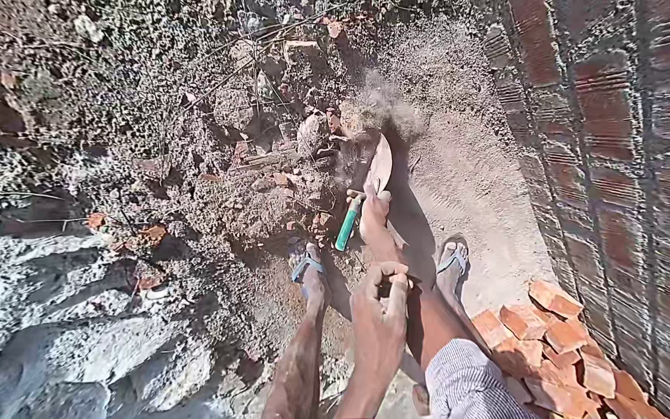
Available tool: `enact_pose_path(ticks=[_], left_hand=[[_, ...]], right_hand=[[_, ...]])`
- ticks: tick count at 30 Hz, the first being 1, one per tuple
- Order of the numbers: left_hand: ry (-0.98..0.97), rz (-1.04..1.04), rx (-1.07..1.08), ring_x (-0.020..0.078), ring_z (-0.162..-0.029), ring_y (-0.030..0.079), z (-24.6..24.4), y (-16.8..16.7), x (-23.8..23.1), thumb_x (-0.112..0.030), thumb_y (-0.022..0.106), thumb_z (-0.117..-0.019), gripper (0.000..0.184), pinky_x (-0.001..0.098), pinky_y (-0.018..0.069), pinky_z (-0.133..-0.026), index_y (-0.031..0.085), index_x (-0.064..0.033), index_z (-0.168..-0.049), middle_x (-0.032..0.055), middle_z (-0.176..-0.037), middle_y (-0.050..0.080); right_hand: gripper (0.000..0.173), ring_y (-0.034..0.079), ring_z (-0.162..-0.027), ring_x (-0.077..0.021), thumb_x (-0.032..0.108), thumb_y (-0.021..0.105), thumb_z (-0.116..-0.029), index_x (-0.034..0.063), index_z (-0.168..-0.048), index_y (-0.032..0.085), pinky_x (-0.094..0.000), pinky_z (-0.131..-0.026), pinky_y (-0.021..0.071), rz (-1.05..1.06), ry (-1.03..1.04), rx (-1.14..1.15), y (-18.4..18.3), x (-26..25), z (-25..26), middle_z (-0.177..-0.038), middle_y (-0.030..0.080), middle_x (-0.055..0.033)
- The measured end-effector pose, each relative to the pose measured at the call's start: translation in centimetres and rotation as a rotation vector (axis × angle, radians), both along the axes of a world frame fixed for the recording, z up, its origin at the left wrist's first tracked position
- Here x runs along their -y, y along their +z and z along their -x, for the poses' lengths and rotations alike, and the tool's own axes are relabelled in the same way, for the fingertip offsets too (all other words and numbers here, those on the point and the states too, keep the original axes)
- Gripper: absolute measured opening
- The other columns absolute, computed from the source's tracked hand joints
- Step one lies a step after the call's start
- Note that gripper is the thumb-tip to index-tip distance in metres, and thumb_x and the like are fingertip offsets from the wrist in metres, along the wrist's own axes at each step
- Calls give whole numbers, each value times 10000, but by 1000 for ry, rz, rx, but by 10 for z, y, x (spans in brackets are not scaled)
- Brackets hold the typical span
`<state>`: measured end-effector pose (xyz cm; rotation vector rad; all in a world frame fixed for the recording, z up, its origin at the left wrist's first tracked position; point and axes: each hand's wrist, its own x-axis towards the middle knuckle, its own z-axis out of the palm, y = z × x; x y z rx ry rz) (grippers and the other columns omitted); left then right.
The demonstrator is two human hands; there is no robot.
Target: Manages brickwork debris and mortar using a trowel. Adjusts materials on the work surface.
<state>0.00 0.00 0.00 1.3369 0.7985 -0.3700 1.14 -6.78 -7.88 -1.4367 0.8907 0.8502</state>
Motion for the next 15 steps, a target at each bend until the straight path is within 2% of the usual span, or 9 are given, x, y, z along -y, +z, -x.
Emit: enact_pose_path(ticks=[1,2,3,4,6,8,9,12,15], left_hand=[[9,8,4,98,-716,683,-4,1,-5,-53,579,-972,137,237,595,-663,699,-25,-1034,22,-858,708],[21,14,6,105,-716,684,-8,1,-9,-47,576,-970,143,243,597,-663,701,-21,-1034,29,-862,710],[35,23,8,109,-715,685,-11,1,-13,-40,566,-970,150,250,601,-664,699,-16,-1034,33,-862,709],[43,31,5,109,-716,685,-13,1,-17,-41,557,-972,155,252,602,-668,696,-16,-1037,32,-859,707],[63,43,-7,111,-716,686,-15,3,-27,-44,553,-975,155,256,603,-671,693,-15,-1035,31,-850,705],[95,57,-10,119,-718,690,-18,3,-34,-52,556,-971,157,262,605,-668,696,-12,-1032,37,-845,708],[110,67,-11,121,-721,691,-21,4,-37,-55,557,-970,157,263,606,-670,695,-13,-1032,38,-847,708],[145,70,-12,117,-721,685,-30,4,-47,-54,566,-969,152,258,601,-669,699,-17,-1032,38,-849,703],[167,84,-20,103,-712,683,-39,9,-55,-53,564,-972,155,247,598,-662,701,-16,-1034,32,-841,704]], right_hand=[[327,681,-893,-128,311,483,-1094,33,-1244,569,-269,-804,552,83,6,138,-34,3,-23,-1014,712,-76],[323,695,-697,-151,299,480,-1099,-8,-1119,578,-300,-670,579,167,-41,257,-66,8,-45,-808,725,-93],[302,666,-547,-161,238,488,-1094,-33,-1021,598,-319,-570,578,248,-97,325,-83,17,-65,-649,693,-89],[262,640,-485,-163,190,499,-1086,-46,-1032,598,-326,-527,571,332,-130,349,-91,33,-78,-589,665,-87],[286,647,-559,-205,209,500,-1089,-45,-1217,527,-371,-583,582,531,-228,265,-102,69,-97,-702,647,-139],[410,658,-714,-227,249,446,-1112,16,-1440,367,-388,-671,599,603,-400,184,-122,93,-117,-986,592,-175],[439,657,-752,-235,252,434,-1116,56,-1494,326,-389,-675,590,599,-490,166,-133,94,-126,-1071,584,-183],[449,652,-748,-229,284,395,-1123,76,-1508,296,-372,-654,583,514,-571,171,-161,37,-145,-1126,564,-188],[406,684,-741,-209,282,359,-1136,28,-1452,334,-335,-683,603,460,-453,72,-131,-63,-158,-1095,593,-188]])
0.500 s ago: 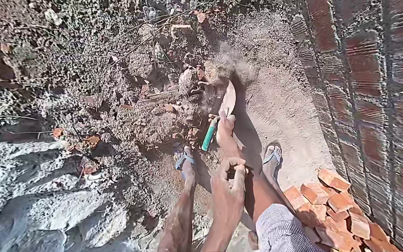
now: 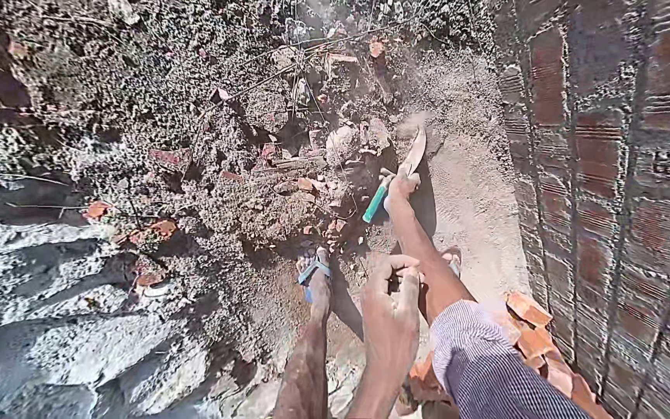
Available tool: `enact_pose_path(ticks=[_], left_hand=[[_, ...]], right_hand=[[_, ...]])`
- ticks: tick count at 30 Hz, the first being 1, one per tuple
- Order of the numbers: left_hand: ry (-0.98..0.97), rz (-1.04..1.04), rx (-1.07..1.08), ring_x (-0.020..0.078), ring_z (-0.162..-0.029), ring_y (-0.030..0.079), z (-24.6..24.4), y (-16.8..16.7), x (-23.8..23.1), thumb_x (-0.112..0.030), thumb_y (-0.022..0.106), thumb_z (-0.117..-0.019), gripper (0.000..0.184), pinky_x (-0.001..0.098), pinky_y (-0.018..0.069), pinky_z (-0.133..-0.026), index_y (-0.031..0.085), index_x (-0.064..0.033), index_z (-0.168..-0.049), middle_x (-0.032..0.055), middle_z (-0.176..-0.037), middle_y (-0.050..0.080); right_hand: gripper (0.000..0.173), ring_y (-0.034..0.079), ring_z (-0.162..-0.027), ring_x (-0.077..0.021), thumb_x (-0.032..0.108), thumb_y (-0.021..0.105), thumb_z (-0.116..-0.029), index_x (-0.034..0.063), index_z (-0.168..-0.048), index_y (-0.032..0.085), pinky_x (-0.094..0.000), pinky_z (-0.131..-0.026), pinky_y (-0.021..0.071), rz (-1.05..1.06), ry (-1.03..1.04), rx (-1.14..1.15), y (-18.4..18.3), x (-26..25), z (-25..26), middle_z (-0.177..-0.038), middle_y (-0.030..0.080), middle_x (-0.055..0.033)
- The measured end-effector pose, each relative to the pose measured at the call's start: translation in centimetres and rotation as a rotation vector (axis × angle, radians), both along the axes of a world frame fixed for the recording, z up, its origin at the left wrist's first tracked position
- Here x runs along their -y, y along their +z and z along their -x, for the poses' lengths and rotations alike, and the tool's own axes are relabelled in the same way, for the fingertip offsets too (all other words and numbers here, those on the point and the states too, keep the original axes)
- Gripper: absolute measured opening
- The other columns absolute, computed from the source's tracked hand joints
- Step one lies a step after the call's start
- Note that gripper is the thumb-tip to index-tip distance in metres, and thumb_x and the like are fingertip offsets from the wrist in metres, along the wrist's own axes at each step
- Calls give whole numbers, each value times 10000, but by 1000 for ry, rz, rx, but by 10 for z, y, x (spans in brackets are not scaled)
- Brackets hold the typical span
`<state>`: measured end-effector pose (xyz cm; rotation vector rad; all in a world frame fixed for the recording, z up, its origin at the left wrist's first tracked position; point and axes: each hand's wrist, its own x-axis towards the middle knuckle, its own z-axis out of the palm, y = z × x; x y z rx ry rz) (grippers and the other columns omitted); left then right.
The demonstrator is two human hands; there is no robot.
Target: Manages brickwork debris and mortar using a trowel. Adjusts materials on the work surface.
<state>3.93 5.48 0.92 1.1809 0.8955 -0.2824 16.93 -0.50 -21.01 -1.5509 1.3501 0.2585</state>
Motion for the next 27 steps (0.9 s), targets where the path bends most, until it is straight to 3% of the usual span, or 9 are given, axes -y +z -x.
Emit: enact_pose_path(ticks=[3,5,8,11,15,19,23,24,27], left_hand=[[56,-8,0,101,-726,697,-15,-2,-15,-41,562,-975,153,248,611,-680,693,-7,-1046,37,-849,710],[105,-14,5,103,-719,691,-23,-7,-24,-31,554,-981,158,248,604,-680,689,7,-1055,43,-848,709],[125,-29,-19,100,-702,687,-28,-15,-32,-40,552,-981,158,253,596,-664,692,-11,-1048,30,-821,711],[114,-63,-80,82,-695,681,-30,-24,-34,-63,561,-975,156,241,585,-662,695,-31,-1047,11,-824,710],[50,-143,-161,73,-675,665,-35,-46,-33,-87,574,-980,147,249,568,-647,693,-43,-1055,7,-817,704],[-10,-190,-249,74,-725,678,-49,-63,-39,-95,572,-981,157,262,577,-701,691,-49,-1072,11,-864,715],[197,-267,-222,60,-750,688,-89,-59,-28,-81,544,-977,183,214,578,-690,672,-14,-1090,1,-869,722],[231,-262,-205,74,-758,700,-92,-51,-12,-91,528,-972,200,225,597,-701,665,-13,-1096,-1,-873,722],[255,-187,-229,106,-747,711,-93,-53,58,-98,530,-966,214,259,623,-699,671,-5,-1097,16,-889,723]], right_hand=[[359,681,-724,-207,259,395,-1130,14,-1392,409,-338,-690,582,-39,130,-80,38,-49,-16,-1015,651,-173],[329,683,-641,-213,272,458,-1111,-16,-1269,473,-353,-636,597,-27,285,-2,38,-19,-8,-849,670,-160],[275,651,-526,-176,197,512,-1086,-27,-1239,557,-344,-568,587,13,617,81,71,48,-14,-637,663,-101],[266,637,-516,-148,129,504,-1076,-34,-1272,579,-336,-556,594,153,826,49,123,97,-43,-686,657,-69],[254,653,-520,-140,140,465,-1097,-42,-1249,554,-315,-541,600,340,728,67,145,146,-105,-734,665,-87],[380,711,-692,-216,176,469,-1099,-4,-1433,491,-385,-674,622,526,772,59,96,171,-192,-1028,684,-192],[426,722,-927,-303,180,442,-1103,55,-1510,471,-453,-855,600,554,750,126,11,148,-281,-1332,601,-254],[432,711,-986,-301,172,433,-1101,54,-1515,464,-445,-899,577,522,713,112,-9,143,-288,-1362,591,-248],[462,725,-914,-262,177,393,-1107,80,-1560,395,-413,-825,617,409,669,79,-43,106,-298,-1305,614,-215]])
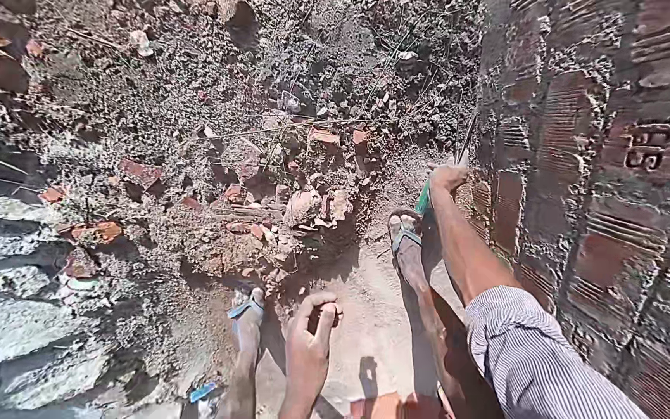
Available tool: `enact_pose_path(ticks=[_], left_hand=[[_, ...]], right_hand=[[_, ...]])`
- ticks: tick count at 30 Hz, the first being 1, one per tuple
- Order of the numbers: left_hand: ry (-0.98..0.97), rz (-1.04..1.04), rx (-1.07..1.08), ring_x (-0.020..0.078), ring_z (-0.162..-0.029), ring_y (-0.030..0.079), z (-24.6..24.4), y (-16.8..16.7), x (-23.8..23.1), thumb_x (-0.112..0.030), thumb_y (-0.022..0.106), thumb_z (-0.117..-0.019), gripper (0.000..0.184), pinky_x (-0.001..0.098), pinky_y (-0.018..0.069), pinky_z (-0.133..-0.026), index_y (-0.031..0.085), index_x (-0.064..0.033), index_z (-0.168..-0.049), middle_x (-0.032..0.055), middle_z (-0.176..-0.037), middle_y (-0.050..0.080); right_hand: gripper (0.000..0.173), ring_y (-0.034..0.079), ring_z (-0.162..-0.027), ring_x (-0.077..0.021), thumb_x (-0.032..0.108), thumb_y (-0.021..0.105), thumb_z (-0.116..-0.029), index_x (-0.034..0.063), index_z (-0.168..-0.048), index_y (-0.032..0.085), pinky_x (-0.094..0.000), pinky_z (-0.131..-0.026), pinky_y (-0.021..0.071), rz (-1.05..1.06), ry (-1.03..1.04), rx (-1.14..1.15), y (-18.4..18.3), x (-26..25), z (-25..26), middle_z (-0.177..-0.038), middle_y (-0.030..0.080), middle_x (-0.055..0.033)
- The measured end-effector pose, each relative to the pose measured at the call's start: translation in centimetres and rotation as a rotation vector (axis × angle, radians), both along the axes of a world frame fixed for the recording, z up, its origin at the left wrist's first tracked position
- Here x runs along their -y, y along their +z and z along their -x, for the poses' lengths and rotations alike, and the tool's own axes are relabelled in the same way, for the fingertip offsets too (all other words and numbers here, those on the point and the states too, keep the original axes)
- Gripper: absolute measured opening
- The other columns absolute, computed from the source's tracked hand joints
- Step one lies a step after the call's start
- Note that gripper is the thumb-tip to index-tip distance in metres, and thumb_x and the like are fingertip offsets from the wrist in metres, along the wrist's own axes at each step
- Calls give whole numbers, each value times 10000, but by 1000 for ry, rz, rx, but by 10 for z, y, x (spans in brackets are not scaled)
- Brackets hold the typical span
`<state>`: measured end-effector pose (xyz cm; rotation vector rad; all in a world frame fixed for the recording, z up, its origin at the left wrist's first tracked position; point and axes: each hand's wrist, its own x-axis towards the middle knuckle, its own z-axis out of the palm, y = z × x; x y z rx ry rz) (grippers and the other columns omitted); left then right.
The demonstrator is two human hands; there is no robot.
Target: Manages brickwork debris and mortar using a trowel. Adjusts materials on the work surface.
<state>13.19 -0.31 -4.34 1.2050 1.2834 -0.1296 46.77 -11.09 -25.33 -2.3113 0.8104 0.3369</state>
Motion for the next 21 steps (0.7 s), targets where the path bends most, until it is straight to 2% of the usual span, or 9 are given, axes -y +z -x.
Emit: enact_pose_path(ticks=[2,4,6,7,9,12,15,18,21], left_hand=[[45,77,-104,125,-731,710,2,-7,51,-70,531,-961,207,282,617,-697,673,18,-1083,48,-867,726],[63,107,-155,112,-727,706,-15,-5,86,-56,527,-969,194,277,613,-710,665,21,-1081,43,-847,723],[-3,148,-100,109,-738,713,-40,11,106,-56,535,-964,193,272,617,-715,681,7,-1074,36,-857,732],[-36,162,-51,111,-749,718,-54,23,111,-57,544,-962,190,272,622,-719,691,-5,-1072,35,-874,739],[-57,158,15,121,-762,716,-80,48,110,-64,549,-962,192,279,619,-723,697,-20,-1076,34,-893,743],[-60,110,51,104,-768,710,-118,83,95,-62,554,-968,196,264,613,-724,704,-24,-1089,23,-899,740],[-75,107,92,100,-788,713,-136,103,84,-61,575,-974,179,261,613,-737,697,-26,-1102,23,-921,744],[-41,74,172,120,-803,714,-149,81,81,-67,576,-976,184,279,621,-744,700,-22,-1105,37,-944,740],[98,54,214,125,-781,721,-172,42,89,-31,552,-976,177,273,625,-733,685,5,-1088,50,-922,740]], right_hand=[[420,717,-859,-256,256,435,-1110,-3,-1441,454,-422,-804,603,-176,-7,-111,18,-20,3,-1107,677,-197],[352,712,-657,-181,291,465,-1107,-30,-1246,502,-358,-656,617,-410,163,-257,31,-27,3,-819,720,-127],[296,667,-569,-175,123,488,-1077,-11,-1325,580,-368,-588,593,-492,456,-342,56,-17,5,-774,718,-117],[385,648,-540,-174,11,488,-1008,30,-1376,599,-376,-553,584,-473,560,-326,70,-12,4,-782,718,-117],[481,612,-504,-185,-27,497,-965,104,-1419,586,-391,-505,542,-417,567,-230,93,0,-1,-750,715,-117],[379,652,-540,-141,157,484,-1088,78,-1455,532,-340,-556,583,-302,300,-14,93,22,-36,-797,720,-99],[417,717,-689,-214,159,427,-1104,76,-1510,473,-382,-667,627,-171,184,15,62,47,-76,-1121,689,-193],[446,743,-860,-317,149,398,-1111,78,-1551,408,-466,-769,631,-153,213,-111,31,22,-90,-1288,626,-255],[417,688,-1058,-345,257,444,-1105,-12,-1417,502,-510,-955,521,-80,260,-293,41,-33,-72,-1216,672,-242]])
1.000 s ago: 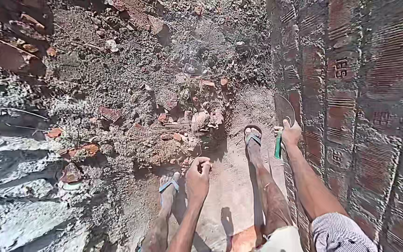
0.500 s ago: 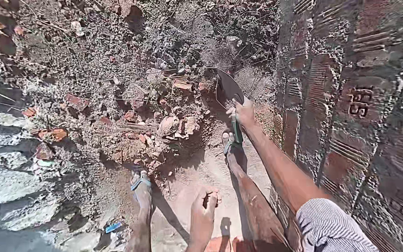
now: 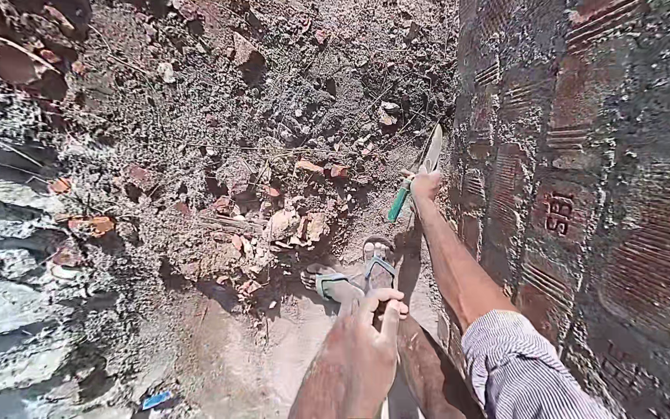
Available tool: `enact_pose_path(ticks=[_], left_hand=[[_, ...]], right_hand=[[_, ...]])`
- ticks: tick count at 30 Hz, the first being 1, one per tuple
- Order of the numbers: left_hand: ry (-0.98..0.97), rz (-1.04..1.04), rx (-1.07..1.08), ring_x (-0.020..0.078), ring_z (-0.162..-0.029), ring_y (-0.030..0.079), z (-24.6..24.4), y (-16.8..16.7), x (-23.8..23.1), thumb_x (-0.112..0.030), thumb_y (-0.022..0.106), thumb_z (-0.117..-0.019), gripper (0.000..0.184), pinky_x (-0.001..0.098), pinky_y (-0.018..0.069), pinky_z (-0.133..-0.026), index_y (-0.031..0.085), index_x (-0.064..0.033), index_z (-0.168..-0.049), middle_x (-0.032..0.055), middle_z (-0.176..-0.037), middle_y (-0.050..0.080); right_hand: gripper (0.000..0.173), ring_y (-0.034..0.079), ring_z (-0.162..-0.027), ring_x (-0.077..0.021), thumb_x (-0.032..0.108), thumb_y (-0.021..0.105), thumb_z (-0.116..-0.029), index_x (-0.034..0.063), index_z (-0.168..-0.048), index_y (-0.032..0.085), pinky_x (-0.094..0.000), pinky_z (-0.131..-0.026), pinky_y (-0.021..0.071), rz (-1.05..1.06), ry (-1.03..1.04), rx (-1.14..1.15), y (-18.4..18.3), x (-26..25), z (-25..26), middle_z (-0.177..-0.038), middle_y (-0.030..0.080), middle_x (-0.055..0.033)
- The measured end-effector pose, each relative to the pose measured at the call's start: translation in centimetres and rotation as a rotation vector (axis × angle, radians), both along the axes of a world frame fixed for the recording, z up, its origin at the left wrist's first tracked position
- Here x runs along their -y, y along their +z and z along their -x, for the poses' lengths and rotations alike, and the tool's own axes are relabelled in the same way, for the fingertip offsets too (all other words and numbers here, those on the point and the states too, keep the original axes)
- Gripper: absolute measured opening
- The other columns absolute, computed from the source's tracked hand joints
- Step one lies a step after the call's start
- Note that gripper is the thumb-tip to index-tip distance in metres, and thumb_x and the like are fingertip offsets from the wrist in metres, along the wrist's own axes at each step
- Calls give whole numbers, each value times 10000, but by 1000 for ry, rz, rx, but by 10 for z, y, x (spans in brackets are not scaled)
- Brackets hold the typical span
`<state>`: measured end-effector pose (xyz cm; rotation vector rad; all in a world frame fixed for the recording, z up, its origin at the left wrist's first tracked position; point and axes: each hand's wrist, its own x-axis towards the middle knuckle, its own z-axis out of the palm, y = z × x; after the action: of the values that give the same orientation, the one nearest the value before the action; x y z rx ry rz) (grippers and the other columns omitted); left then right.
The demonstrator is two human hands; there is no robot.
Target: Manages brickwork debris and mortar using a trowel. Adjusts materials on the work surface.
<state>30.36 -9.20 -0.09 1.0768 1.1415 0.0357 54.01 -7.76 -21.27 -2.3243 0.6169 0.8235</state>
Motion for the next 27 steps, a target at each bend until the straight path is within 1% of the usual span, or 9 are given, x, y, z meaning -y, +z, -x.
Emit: enact_pose_path(ticks=[3,7,10,13,14,19,21,23,27], left_hand=[[14,88,67,138,-825,711,-22,-10,-7,-59,561,-989,192,290,618,-754,678,-4,-1131,58,-968,730],[-83,195,-78,107,-823,720,-6,-15,-11,-90,578,-988,178,280,616,-769,702,-49,-1108,28,-948,744],[-49,190,-182,110,-819,721,-8,-22,-24,-100,583,-977,180,293,612,-774,695,-49,-1108,35,-937,743],[-45,146,-165,88,-838,717,-25,-21,-42,-134,583,-982,195,267,606,-780,694,-57,-1122,15,-956,741],[-45,139,-154,87,-847,718,-32,-18,-48,-147,584,-984,198,265,609,-782,697,-63,-1123,8,-963,741],[113,34,-80,93,-819,720,-74,-31,-59,-110,571,-983,194,255,617,-746,693,-39,-1115,10,-934,743],[257,20,-123,92,-769,708,-86,-45,-37,-61,525,-974,211,246,607,-718,668,13,-1111,25,-869,727],[314,34,-194,92,-716,703,-91,-44,-3,-36,510,-964,219,246,606,-681,669,36,-1095,31,-822,723],[189,85,-105,99,-715,712,-106,-34,17,-11,524,-962,202,257,618,-692,685,20,-1081,31,-836,736]], right_hand=[[374,746,-821,-288,266,496,-1094,-15,-1336,537,-478,-766,625,-254,199,-154,4,-17,31,-1011,726,-199],[265,657,-644,-202,100,512,-1050,32,-1287,607,-414,-643,577,-353,302,-95,43,-3,40,-861,698,-125],[291,687,-726,-237,27,531,-1011,15,-1287,622,-463,-720,578,-149,285,176,64,15,-8,-925,703,-157],[411,703,-1014,-328,165,510,-1080,34,-1469,503,-509,-932,548,25,133,285,46,18,-73,-1252,657,-241],[423,722,-1009,-310,185,479,-1097,37,-1492,461,-471,-904,595,61,111,269,32,12,-88,-1291,631,-235],[394,677,-1097,-315,170,470,-1085,26,-1449,514,-458,-971,529,62,18,221,-17,-88,-74,-1271,646,-220],[404,683,-995,-325,212,495,-1089,29,-1448,517,-487,-917,527,-33,107,90,-2,-107,-49,-1162,681,-229],[385,685,-748,-277,208,488,-1094,72,-1453,518,-472,-730,568,-194,360,-114,15,-87,-20,-983,716,-190],[448,651,-599,-160,-35,479,-994,131,-1376,643,-364,-602,588,-455,690,-160,43,-85,-39,-938,723,-112]])
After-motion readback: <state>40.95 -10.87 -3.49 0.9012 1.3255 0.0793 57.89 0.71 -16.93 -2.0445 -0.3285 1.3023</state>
